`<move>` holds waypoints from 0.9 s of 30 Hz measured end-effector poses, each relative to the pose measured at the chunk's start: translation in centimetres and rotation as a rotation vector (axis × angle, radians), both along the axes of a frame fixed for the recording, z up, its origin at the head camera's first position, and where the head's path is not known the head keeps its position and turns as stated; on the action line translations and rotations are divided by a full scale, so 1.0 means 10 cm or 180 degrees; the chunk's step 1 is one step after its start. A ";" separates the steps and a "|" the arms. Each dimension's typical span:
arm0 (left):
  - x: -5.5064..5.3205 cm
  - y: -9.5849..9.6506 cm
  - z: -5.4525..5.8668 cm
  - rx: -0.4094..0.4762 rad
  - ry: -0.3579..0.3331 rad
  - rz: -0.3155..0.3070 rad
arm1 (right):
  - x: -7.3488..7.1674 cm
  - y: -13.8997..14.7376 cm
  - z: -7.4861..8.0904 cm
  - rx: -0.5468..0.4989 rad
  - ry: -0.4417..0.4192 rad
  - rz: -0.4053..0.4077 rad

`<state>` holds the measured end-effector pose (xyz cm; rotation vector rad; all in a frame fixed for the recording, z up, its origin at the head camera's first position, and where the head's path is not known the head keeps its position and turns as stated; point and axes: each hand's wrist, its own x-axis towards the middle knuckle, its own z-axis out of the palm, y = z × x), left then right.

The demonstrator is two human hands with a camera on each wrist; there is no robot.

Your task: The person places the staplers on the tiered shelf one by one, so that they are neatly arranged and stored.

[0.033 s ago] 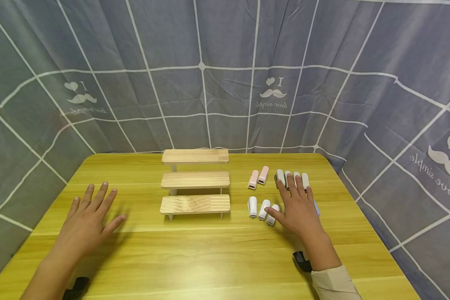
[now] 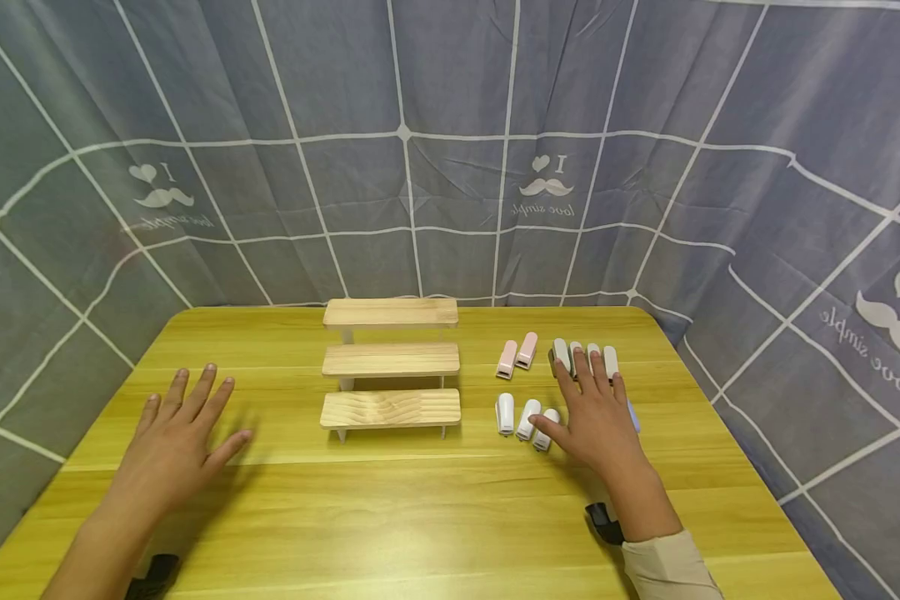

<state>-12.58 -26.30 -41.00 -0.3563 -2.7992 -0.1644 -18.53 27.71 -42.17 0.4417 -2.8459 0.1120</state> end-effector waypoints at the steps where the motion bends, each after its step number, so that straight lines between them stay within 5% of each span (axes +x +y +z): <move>1: 0.00 0.00 0.00 -0.0001 0.0003 -0.0001 | 0.00 0.00 0.00 0.0006 -0.0003 -0.0002; 19: -0.01 0.06 0.00 0.0031 0.0002 -0.0021 | 0.00 0.01 -0.01 -0.0093 0.0075 0.0038; 27: -0.03 0.12 -0.02 0.0300 0.0006 -0.0132 | 0.01 0.04 -0.01 -0.0210 0.0141 0.0129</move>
